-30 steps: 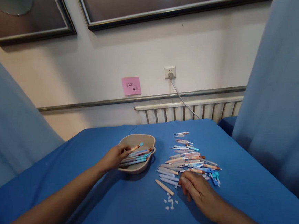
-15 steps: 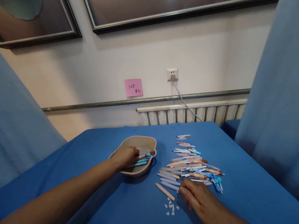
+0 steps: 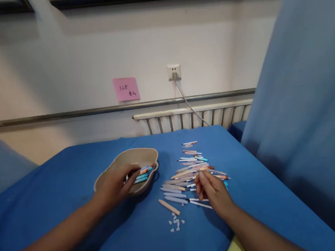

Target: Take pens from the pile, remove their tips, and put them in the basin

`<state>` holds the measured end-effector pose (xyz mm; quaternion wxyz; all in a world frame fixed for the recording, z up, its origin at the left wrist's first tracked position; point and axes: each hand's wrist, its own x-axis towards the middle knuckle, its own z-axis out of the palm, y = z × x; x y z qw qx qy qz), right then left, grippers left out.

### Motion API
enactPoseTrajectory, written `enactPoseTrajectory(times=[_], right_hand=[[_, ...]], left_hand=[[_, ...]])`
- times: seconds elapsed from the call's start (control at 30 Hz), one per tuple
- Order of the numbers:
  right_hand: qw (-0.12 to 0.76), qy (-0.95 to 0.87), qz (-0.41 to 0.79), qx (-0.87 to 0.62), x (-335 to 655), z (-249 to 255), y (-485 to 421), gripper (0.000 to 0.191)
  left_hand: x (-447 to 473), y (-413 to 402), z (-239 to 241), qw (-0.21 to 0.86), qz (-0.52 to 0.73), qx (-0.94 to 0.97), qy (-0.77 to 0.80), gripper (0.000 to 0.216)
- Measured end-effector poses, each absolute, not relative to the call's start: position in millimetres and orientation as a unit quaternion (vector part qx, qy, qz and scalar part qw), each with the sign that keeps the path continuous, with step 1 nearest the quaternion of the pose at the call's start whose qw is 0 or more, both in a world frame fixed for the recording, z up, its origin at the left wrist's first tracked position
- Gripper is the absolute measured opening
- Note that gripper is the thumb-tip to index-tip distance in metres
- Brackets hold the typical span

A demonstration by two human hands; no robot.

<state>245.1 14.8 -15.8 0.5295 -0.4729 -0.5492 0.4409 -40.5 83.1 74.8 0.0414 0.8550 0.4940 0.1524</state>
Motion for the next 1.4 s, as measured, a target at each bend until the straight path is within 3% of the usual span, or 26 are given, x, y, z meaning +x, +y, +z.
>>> enactPoseTrajectory(times=[0.17, 0.27, 0.47, 0.6, 0.77, 1.23, 1.4], right_hand=[[0.565, -0.514, 0.416, -0.494, 257.8, -9.5, 24.3, 0.046], [0.538, -0.546, 0.385, -0.515, 267.2, -7.5, 25.8, 0.043], [0.316, -0.707, 0.350, -0.526, 287.1, -4.6, 18.3, 0.027], [0.174, -0.799, 0.213, -0.534, 285.8, 2.1, 3.9, 0.009], [0.065, -0.820, 0.094, -0.560, 271.8, 9.2, -10.8, 0.007], [0.006, -0.796, 0.082, -0.600, 269.1, 19.2, -15.5, 0.017], [0.007, -0.795, 0.081, -0.602, 271.3, 21.0, -13.2, 0.023]], left_hand=[[-16.1, 17.2, 36.4, 0.220, 0.195, 0.862, 0.413, 0.020], [-4.8, 5.8, 17.1, 0.255, 0.158, 0.866, 0.401, 0.023], [-2.8, 19.3, 2.4, 0.240, 0.154, 0.869, 0.404, 0.022], [-4.0, 24.1, -1.2, 0.209, 0.190, 0.863, 0.420, 0.022], [-0.9, 20.0, -1.4, 0.147, 0.203, 0.892, 0.376, 0.023], [10.8, 18.5, 3.1, 0.022, 0.112, 0.933, 0.342, 0.023], [13.5, 23.4, 7.6, 0.031, 0.137, 0.924, 0.356, 0.021]])
